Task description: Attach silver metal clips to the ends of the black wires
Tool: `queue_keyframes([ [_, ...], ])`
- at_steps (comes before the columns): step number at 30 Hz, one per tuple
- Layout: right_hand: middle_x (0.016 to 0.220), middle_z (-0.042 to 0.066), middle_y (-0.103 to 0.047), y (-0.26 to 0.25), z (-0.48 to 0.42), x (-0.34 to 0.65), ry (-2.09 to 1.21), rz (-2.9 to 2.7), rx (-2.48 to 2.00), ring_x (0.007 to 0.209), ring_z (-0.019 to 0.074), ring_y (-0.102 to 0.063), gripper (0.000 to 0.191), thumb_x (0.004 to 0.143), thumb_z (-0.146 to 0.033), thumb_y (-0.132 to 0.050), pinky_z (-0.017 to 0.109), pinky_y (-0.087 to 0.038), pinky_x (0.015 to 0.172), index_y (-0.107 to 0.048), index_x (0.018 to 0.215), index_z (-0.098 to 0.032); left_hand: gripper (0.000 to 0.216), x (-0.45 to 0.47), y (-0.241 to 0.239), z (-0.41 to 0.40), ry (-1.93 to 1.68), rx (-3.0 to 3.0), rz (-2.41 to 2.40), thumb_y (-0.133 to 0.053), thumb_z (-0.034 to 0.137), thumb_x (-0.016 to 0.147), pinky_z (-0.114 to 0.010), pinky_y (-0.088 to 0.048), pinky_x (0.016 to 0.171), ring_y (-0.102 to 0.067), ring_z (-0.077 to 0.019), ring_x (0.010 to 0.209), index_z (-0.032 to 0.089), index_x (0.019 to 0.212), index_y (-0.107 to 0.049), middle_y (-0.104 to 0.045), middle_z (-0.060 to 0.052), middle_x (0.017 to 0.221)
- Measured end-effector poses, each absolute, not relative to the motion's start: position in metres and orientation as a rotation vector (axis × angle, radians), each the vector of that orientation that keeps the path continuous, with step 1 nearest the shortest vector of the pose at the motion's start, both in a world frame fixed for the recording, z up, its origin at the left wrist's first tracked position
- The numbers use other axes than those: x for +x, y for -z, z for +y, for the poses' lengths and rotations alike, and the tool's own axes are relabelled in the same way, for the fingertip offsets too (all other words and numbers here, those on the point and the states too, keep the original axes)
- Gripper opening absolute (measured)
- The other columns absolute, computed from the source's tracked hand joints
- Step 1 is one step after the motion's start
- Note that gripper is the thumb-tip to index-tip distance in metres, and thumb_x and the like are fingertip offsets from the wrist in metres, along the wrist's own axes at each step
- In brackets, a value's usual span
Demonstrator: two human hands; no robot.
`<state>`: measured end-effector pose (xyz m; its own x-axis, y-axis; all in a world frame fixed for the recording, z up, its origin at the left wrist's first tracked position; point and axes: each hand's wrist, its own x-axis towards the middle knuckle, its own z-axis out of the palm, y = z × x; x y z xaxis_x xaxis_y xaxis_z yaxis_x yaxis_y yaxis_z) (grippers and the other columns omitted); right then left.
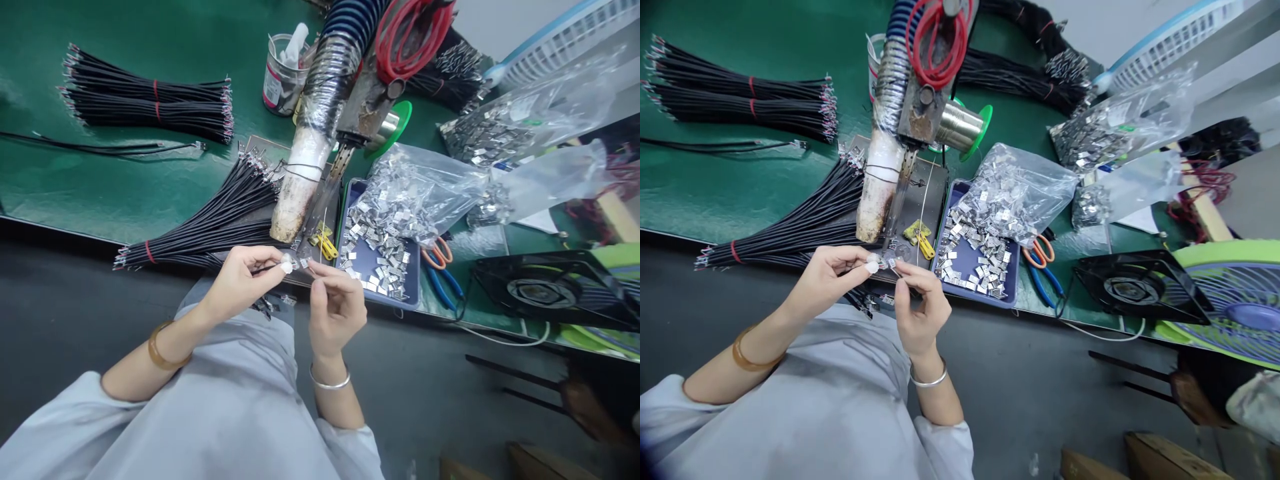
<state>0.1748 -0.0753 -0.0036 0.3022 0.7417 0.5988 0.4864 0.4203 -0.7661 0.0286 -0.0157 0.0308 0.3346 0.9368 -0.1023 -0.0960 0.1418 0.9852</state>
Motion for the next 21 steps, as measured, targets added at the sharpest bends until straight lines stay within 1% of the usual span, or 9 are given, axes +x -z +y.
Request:
queue_keyframes([
  [2, 0.102, 0.005, -0.082, 0.003, -0.074, 0.174, -0.212, -1.422, -1.228, 0.095, 0.0192, -0.081, 0.008, 0.096, -0.015, -0.067, 0.032, -0.069, 0.080, -0.065, 0.096, -0.023, 0.017, 0.029, -0.031, -0.015, -0.954, 1.172, 0.922, -0.069, 0.025, 0.076, -0.019, -0.049, 0.059, -0.056, -0.0102, 0.060, 0.013, 0.066, -0.072, -0.069, -0.003, 0.065],
  [5, 0.102, 0.005, -0.083, 0.001, -0.073, 0.175, -0.052, -1.560, -1.229, 0.091, 0.0187, -0.082, 0.012, 0.094, -0.012, -0.069, 0.030, -0.069, 0.079, -0.064, 0.095, -0.024, 0.016, 0.029, -0.030, -0.015, -0.982, 1.176, 0.933, -0.069, 0.024, 0.076, -0.019, -0.049, 0.058, -0.057, -0.0104, 0.059, 0.013, 0.067, -0.074, -0.069, -0.003, 0.065],
  [7, 0.102, 0.006, -0.084, 0.001, -0.073, 0.175, 0.061, -1.625, -1.215, 0.089, 0.0179, -0.082, 0.014, 0.093, -0.010, -0.069, 0.027, -0.069, 0.077, -0.064, 0.096, -0.023, 0.016, 0.031, -0.030, -0.016, -0.992, 1.187, 0.957, -0.069, 0.024, 0.075, -0.019, -0.047, 0.055, -0.054, -0.0100, 0.057, 0.013, 0.067, -0.076, -0.067, -0.002, 0.062],
  [9, 0.102, 0.007, -0.084, 0.002, -0.072, 0.176, 0.123, -1.664, -1.180, 0.090, 0.0177, -0.082, 0.015, 0.092, -0.008, -0.069, 0.025, -0.069, 0.077, -0.063, 0.097, -0.022, 0.016, 0.033, -0.030, -0.017, -1.010, 1.198, 0.993, -0.068, 0.024, 0.075, -0.018, -0.042, 0.051, -0.049, -0.0090, 0.053, 0.013, 0.067, -0.077, -0.060, 0.000, 0.055],
  [11, 0.106, 0.009, -0.083, 0.004, -0.071, 0.176, 0.102, -1.660, -1.151, 0.092, 0.0180, -0.082, 0.015, 0.093, -0.008, -0.068, 0.026, -0.069, 0.078, -0.062, 0.097, -0.021, 0.017, 0.035, -0.030, -0.018, -1.034, 1.206, 1.026, -0.066, 0.023, 0.074, -0.017, -0.037, 0.048, -0.044, -0.0081, 0.051, 0.013, 0.067, -0.078, -0.055, 0.002, 0.051],
  [12, 0.111, 0.010, -0.083, 0.005, -0.070, 0.176, 0.067, -1.637, -1.146, 0.093, 0.0182, -0.082, 0.014, 0.094, -0.008, -0.067, 0.026, -0.070, 0.078, -0.062, 0.098, -0.021, 0.017, 0.036, -0.031, -0.018, -1.046, 1.207, 1.037, -0.066, 0.023, 0.074, -0.017, -0.037, 0.048, -0.044, -0.0079, 0.051, 0.013, 0.066, -0.078, -0.055, 0.002, 0.051],
  [15, 0.122, 0.011, -0.080, 0.004, -0.068, 0.175, -0.068, -1.540, -1.191, 0.092, 0.0182, -0.082, 0.014, 0.095, -0.009, -0.065, 0.029, -0.071, 0.077, -0.061, 0.097, -0.022, 0.017, 0.038, -0.032, -0.018, -1.077, 1.194, 1.047, -0.066, 0.022, 0.073, -0.016, -0.041, 0.050, -0.048, -0.0078, 0.053, 0.013, 0.066, -0.079, -0.062, 0.000, 0.057],
  [18, 0.120, 0.009, -0.081, 0.001, -0.065, 0.174, -0.121, -1.518, -1.224, 0.089, 0.0181, -0.083, 0.016, 0.095, -0.008, -0.066, 0.029, -0.071, 0.076, -0.060, 0.094, -0.023, 0.016, 0.040, -0.033, -0.018, -1.102, 1.169, 1.050, -0.066, 0.020, 0.073, -0.015, -0.044, 0.051, -0.052, -0.0075, 0.054, 0.014, 0.066, -0.080, -0.068, -0.001, 0.062],
  [21, 0.120, 0.009, -0.081, -0.003, -0.063, 0.173, -0.111, -1.531, -1.215, 0.096, 0.0189, -0.082, 0.017, 0.094, -0.007, -0.067, 0.030, -0.072, 0.080, -0.061, 0.094, -0.023, 0.016, 0.042, -0.035, -0.018, -1.137, 1.163, 1.066, -0.066, 0.019, 0.074, -0.014, -0.044, 0.050, -0.053, -0.0071, 0.053, 0.014, 0.066, -0.079, -0.069, 0.000, 0.062],
])
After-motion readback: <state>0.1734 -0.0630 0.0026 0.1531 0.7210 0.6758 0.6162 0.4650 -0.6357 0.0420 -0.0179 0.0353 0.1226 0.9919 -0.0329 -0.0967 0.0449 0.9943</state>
